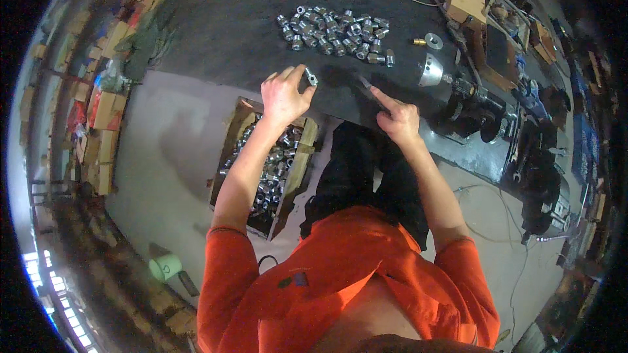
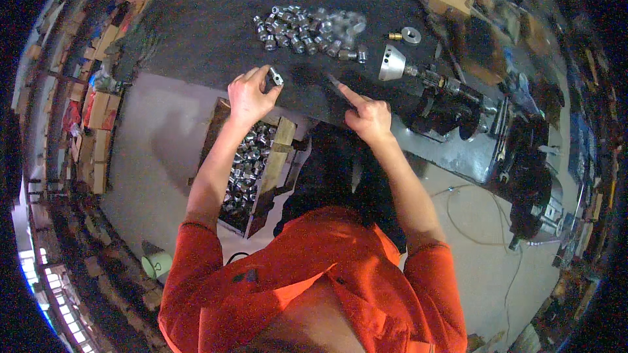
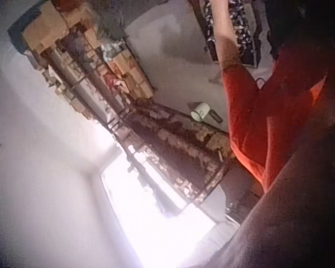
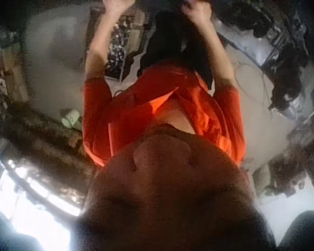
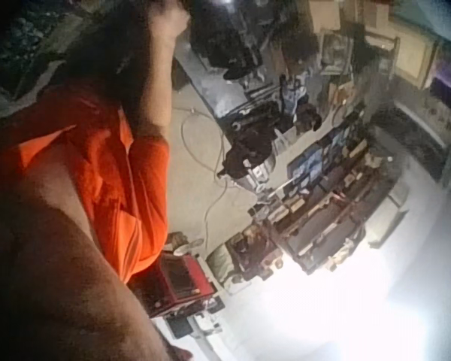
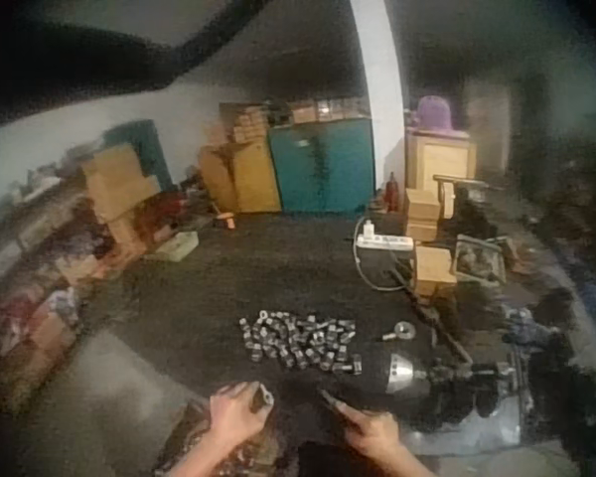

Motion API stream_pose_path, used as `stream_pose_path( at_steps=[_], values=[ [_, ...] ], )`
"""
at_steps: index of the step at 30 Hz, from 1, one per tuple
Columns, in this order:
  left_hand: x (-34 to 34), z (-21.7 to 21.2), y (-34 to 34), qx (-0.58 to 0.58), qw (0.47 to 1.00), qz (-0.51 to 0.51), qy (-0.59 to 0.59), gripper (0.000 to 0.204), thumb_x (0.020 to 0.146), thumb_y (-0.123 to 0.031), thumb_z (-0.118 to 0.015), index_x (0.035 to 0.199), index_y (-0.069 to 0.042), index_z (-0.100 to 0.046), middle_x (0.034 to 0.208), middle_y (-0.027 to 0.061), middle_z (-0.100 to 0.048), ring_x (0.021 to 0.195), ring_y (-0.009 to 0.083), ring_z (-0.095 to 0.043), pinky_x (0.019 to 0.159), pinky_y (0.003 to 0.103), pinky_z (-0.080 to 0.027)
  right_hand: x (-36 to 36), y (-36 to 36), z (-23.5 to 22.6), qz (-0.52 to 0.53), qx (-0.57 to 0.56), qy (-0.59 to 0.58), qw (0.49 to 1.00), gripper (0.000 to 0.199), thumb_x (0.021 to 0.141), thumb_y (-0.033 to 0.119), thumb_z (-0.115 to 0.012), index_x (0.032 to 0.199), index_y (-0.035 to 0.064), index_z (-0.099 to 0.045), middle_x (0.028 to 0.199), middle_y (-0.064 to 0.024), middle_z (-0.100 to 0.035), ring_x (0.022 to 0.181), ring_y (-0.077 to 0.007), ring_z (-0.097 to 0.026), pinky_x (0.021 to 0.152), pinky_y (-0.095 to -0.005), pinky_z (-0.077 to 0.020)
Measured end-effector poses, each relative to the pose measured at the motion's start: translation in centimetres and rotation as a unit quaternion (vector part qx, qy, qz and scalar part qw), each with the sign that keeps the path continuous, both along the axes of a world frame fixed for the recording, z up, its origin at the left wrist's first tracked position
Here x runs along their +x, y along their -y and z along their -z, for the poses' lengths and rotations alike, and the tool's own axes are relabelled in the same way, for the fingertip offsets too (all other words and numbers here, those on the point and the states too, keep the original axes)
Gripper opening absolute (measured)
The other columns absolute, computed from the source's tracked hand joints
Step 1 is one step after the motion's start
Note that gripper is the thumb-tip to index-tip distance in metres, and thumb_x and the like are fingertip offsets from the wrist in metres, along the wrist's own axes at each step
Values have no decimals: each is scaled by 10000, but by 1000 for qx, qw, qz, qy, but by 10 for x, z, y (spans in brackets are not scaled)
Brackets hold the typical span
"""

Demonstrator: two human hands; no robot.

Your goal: The person is deburring small cylindrical metal parts using a file. They pick up each part from a pile on the table, hold it with their left hand, and file the edges with their right hand. After filing, they place the part into a cardboard box.

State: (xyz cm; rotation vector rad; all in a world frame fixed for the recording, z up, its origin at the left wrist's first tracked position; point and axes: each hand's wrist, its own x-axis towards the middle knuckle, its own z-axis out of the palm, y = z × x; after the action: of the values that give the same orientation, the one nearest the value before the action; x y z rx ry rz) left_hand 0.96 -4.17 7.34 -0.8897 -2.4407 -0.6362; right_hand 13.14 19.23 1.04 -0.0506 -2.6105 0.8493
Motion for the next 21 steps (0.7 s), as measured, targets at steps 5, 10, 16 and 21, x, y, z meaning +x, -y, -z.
stream_pose_path(
  at_steps=[5,10,16,21],
  values=[
    [7,-25,-8,-13,991,-48,124,366,630,-194,-756,959,-63,-662,708,69,-605,640,256,-613,585,366,-484,1,-1,-1,2,-12,9,1000,596,622,97,-585,1202,229,-617,822,-145,-663,681,-327,-632,632,-400,-510],
    [-5,-19,-8,72,985,-32,155,446,625,-155,-796,1022,-3,-660,607,44,-505,519,125,-485,520,273,-423,2,-3,-3,-11,-29,18,999,592,627,107,-589,1207,222,-613,811,-160,-655,678,-328,-630,631,-398,-506],
    [-30,-8,-3,3,992,-44,117,428,647,-127,-785,1032,7,-655,618,41,-538,547,95,-518,530,259,-437,2,-8,3,-25,-14,43,999,614,683,213,-613,1286,298,-533,799,-134,-650,703,-319,-636,659,-428,-513],
    [-101,35,32,127,920,-101,356,301,644,-163,-748,897,-15,-680,636,63,-640,600,132,-616,600,292,-487,1,-6,2,-39,-45,33,998,610,664,186,-638,1263,271,-561,785,-134,-651,654,-316,-631,615,-424,-512]
  ],
)
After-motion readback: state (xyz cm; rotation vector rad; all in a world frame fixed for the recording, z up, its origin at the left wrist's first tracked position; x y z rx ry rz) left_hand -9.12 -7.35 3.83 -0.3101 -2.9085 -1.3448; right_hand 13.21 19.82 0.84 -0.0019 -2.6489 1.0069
